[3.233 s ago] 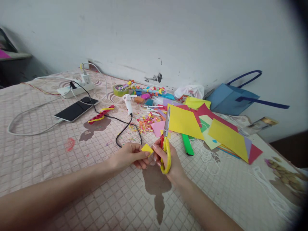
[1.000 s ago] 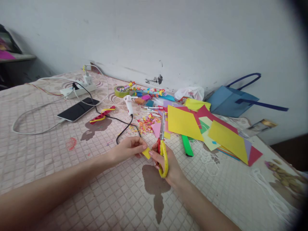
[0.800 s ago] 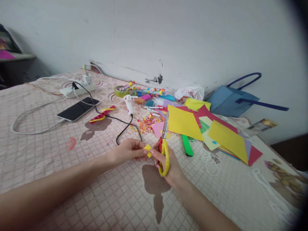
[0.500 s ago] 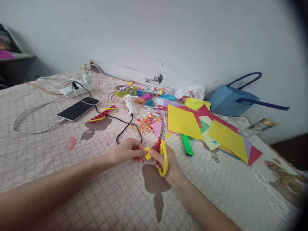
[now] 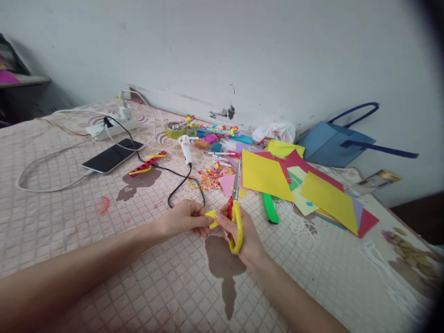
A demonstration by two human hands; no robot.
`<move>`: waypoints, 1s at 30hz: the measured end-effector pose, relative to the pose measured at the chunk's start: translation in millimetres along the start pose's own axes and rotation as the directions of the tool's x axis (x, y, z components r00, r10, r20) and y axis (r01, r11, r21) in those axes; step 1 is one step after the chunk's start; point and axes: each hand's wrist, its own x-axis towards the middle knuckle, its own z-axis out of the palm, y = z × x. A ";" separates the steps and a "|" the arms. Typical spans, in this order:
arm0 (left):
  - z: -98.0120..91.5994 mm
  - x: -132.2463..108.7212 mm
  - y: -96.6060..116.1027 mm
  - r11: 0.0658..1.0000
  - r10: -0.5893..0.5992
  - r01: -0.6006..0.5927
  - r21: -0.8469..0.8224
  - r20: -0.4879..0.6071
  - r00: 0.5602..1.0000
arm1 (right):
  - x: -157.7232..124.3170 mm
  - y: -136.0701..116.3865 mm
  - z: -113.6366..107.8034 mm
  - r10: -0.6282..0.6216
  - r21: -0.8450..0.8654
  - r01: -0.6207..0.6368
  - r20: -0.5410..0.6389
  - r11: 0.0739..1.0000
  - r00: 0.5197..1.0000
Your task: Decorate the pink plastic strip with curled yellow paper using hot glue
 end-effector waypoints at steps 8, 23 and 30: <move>3.3 -1.7 0.7 0.999 0.014 -0.015 0.052 0.016 1.000 | -0.2 0.5 -0.5 -0.020 0.004 0.020 -0.012 1.000 1.000; 3.7 -0.5 0.3 1.000 0.014 -0.015 -0.017 -0.060 0.998 | 0.3 -1.6 0.6 -0.027 -0.031 0.026 -0.021 0.999 0.999; 3.2 -0.6 -0.8 0.998 0.068 -0.067 0.021 -0.048 0.997 | 0.9 -2.0 1.1 -0.056 -0.039 0.056 -0.001 0.998 0.998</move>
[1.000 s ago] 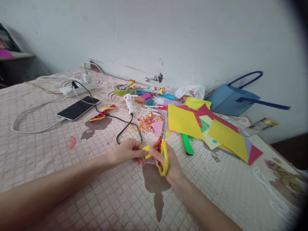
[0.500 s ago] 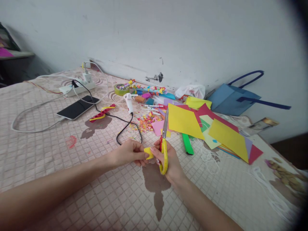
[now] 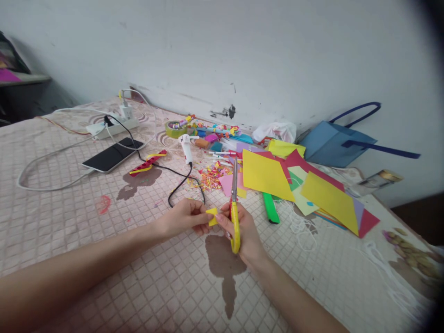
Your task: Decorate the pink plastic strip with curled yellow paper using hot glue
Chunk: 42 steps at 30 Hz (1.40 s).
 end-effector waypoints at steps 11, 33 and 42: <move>-2.4 2.8 -3.0 0.999 0.022 -0.022 0.038 0.005 1.000 | -0.1 1.1 -2.3 0.010 -0.040 -0.010 0.010 0.999 1.000; -1.3 3.9 -3.9 0.971 -0.048 0.039 -0.236 -0.036 0.998 | -0.6 -0.2 -1.0 -0.018 0.017 0.018 -0.038 1.000 0.999; -23.6 15.0 3.0 0.815 -0.132 0.013 -0.579 -0.164 0.978 | -9.7 3.8 5.3 0.026 0.323 -0.111 0.256 0.940 0.966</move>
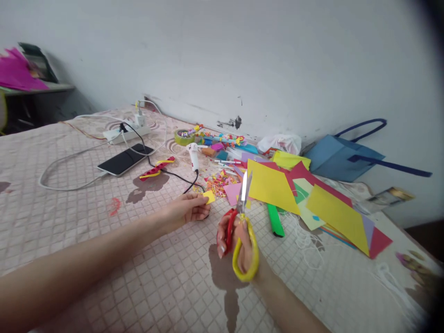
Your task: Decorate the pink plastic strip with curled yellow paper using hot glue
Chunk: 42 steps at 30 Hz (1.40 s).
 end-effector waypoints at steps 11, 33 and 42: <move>-12.5 7.8 18.7 0.988 0.031 -0.038 -0.153 -0.045 0.998 | -10.4 7.3 7.4 0.333 0.120 -0.407 0.395 0.905 0.856; -11.9 7.1 20.7 0.996 0.049 -0.049 -0.079 -0.010 0.999 | -10.8 10.7 4.3 0.363 0.124 -0.442 0.400 0.888 0.841; -12.4 3.5 15.7 0.982 0.132 -0.145 0.119 0.113 0.985 | -9.8 12.4 3.4 0.339 0.157 -0.424 0.388 0.892 0.857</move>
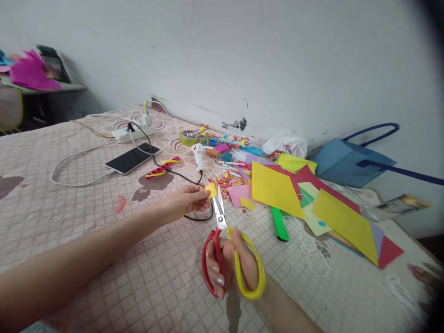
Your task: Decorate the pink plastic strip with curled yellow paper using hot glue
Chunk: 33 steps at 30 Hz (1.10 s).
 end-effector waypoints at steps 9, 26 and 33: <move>2.1 -1.1 -0.3 0.998 0.046 -0.048 0.043 0.031 0.998 | 0.5 2.3 -0.1 -0.009 -0.026 0.007 -0.083 1.000 0.997; -8.1 5.0 -0.5 0.997 0.034 -0.040 0.070 0.087 0.996 | -2.0 6.7 4.4 -0.017 -0.035 0.011 -0.182 0.999 0.983; -10.1 5.4 2.0 0.993 0.026 -0.038 0.114 0.109 0.994 | -2.3 8.4 1.2 -0.020 0.000 0.020 -0.131 1.000 0.991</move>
